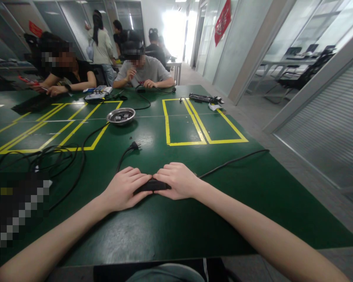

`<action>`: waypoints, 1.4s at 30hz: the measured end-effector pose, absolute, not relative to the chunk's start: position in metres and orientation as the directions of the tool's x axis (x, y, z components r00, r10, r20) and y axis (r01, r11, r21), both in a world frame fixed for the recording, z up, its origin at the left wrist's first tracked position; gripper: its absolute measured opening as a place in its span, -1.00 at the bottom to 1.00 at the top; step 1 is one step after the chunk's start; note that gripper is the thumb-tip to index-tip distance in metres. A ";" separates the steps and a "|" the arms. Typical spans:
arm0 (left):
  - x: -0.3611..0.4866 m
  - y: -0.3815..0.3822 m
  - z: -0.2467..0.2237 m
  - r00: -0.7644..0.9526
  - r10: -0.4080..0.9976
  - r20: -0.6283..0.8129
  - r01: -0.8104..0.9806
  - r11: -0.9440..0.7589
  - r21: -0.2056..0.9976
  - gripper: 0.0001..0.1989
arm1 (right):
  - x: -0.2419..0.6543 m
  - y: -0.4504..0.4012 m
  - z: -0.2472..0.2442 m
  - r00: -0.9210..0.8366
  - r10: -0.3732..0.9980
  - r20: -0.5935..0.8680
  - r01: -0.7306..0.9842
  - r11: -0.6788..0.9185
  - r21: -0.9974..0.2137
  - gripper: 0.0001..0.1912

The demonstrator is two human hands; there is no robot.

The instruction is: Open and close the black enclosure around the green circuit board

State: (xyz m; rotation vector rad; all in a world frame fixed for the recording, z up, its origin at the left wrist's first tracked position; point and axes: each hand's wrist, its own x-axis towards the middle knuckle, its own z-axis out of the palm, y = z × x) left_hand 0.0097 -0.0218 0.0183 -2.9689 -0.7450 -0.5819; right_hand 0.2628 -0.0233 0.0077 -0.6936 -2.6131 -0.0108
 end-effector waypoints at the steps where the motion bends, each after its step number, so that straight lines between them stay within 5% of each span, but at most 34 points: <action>1: 0.010 -0.021 0.018 0.809 0.458 0.369 0.466 -0.882 0.073 -0.62 | 0.263 -0.023 0.008 -0.783 0.472 0.405 0.475 0.874 -0.100 -0.67; 7: 0.007 -0.018 0.015 0.802 0.465 0.375 0.474 -0.877 0.075 -0.62 | 0.263 -0.023 0.007 -0.762 0.498 0.414 0.479 0.864 -0.158 -0.64; 11: 0.005 -0.017 0.013 0.793 0.474 0.383 0.499 -0.866 0.037 -0.60 | 0.265 -0.022 0.009 -0.693 0.623 0.362 0.471 0.772 -0.427 -0.54; 15: 0.004 -0.016 0.013 0.788 0.451 0.418 0.509 -0.860 -0.032 -0.62 | 0.268 -0.019 0.015 -0.617 0.770 0.162 0.425 0.499 -0.755 -0.59; 19: 0.005 -0.015 0.014 0.775 0.442 0.451 0.502 -0.865 -0.015 -0.64 | 0.267 -0.020 0.017 -0.630 0.777 0.015 0.362 0.311 -0.879 -0.60; 23: 0.004 -0.014 0.014 0.751 0.514 0.414 0.500 -0.853 0.153 -0.48 | 0.262 -0.024 0.014 -0.569 0.806 0.162 0.406 0.447 -0.797 -0.71; 28: 0.003 -0.015 0.015 0.698 0.602 0.388 0.507 -0.798 0.327 -0.70 | 0.259 -0.027 0.012 -0.606 0.699 0.379 0.442 0.692 -0.571 -0.75; 38: 0.007 -0.015 0.013 0.666 0.634 0.393 0.521 -0.773 0.363 -0.70 | 0.255 -0.024 0.007 -0.658 0.661 0.360 0.536 0.748 -0.393 -0.73; 42: 0.008 -0.015 0.013 0.649 0.668 0.364 0.544 -0.742 0.392 -0.74 | 0.255 -0.025 0.008 -0.698 0.640 0.322 0.579 0.769 -0.271 -0.54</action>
